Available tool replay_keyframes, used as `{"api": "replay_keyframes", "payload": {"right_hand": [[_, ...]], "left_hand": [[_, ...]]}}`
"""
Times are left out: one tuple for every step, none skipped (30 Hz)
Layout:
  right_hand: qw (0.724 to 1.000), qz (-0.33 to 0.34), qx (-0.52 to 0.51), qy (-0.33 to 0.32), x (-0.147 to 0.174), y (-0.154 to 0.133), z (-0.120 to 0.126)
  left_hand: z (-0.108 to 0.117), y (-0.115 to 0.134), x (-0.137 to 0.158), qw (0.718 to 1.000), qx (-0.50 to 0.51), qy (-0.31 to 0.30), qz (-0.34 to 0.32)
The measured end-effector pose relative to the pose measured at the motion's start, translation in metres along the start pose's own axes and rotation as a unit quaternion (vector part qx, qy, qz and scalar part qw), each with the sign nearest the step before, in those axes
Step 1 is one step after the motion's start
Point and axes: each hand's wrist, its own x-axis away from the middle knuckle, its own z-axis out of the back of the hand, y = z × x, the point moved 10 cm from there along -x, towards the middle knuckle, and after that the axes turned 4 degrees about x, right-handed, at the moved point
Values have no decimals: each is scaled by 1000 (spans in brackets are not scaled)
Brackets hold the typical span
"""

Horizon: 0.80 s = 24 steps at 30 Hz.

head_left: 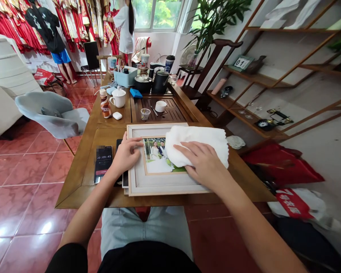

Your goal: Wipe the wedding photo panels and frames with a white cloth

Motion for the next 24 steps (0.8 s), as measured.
{"api": "replay_keyframes", "payload": {"right_hand": [[1000,1,-7,2,2,-1,0],[1000,4,-14,5,4,-2,2],[1000,7,-21,9,7,-5,5],[999,11,-28,12,10,-8,9],[999,16,-39,13,14,-12,14],[998,21,-52,14,18,-17,19],[997,27,-68,13,21,-22,24],[996,35,-86,12,25,-27,30],[994,43,-102,12,28,-32,34],[992,51,-115,14,30,-36,38],[990,58,-124,18,32,-39,41],[990,63,-128,22,33,-41,42],[990,63,-126,27,33,-41,43],[991,60,-119,32,32,-40,42],[992,51,-106,36,31,-37,40],[995,37,-87,39,29,-33,37],[997,18,-64,38,27,-29,34],[998,-1,-41,36,25,-24,31],[999,-17,-25,34,23,-21,28],[999,-29,-15,33,21,-19,26],[999,-35,-13,32,20,-18,24],[999,-36,-17,31,19,-19,23],[999,-35,-24,29,18,-21,22],[999,-31,-32,26,18,-24,21]], "left_hand": [[0,0,0,1000,2,3,-1],[0,0,0,1000,3,6,-3],[0,0,0,1000,5,8,-4],[0,0,0,1000,6,9,-5],[0,0,0,1000,7,9,-4],[0,0,0,1000,7,9,-3],[-1,0,1,1000,7,9,0],[-1,0,1,1000,6,10,3],[-1,-1,1,1000,5,11,6],[-1,0,1,1000,5,11,8],[-1,0,2,1000,5,11,10],[-1,0,2,1000,5,11,10],[-1,0,2,1000,5,11,10],[-1,0,2,1000,5,11,9],[-1,0,2,1000,5,11,8],[-1,0,2,1000,5,11,7],[-1,0,2,1000,5,11,6],[-1,0,2,1000,4,10,5],[-1,0,2,1000,3,9,5],[-1,-1,2,1000,3,8,6],[-1,-1,2,1000,3,8,6],[-1,-1,1,1000,3,8,7],[-1,-1,1,1000,4,9,6],[-1,-1,1,1000,4,9,5]]}}
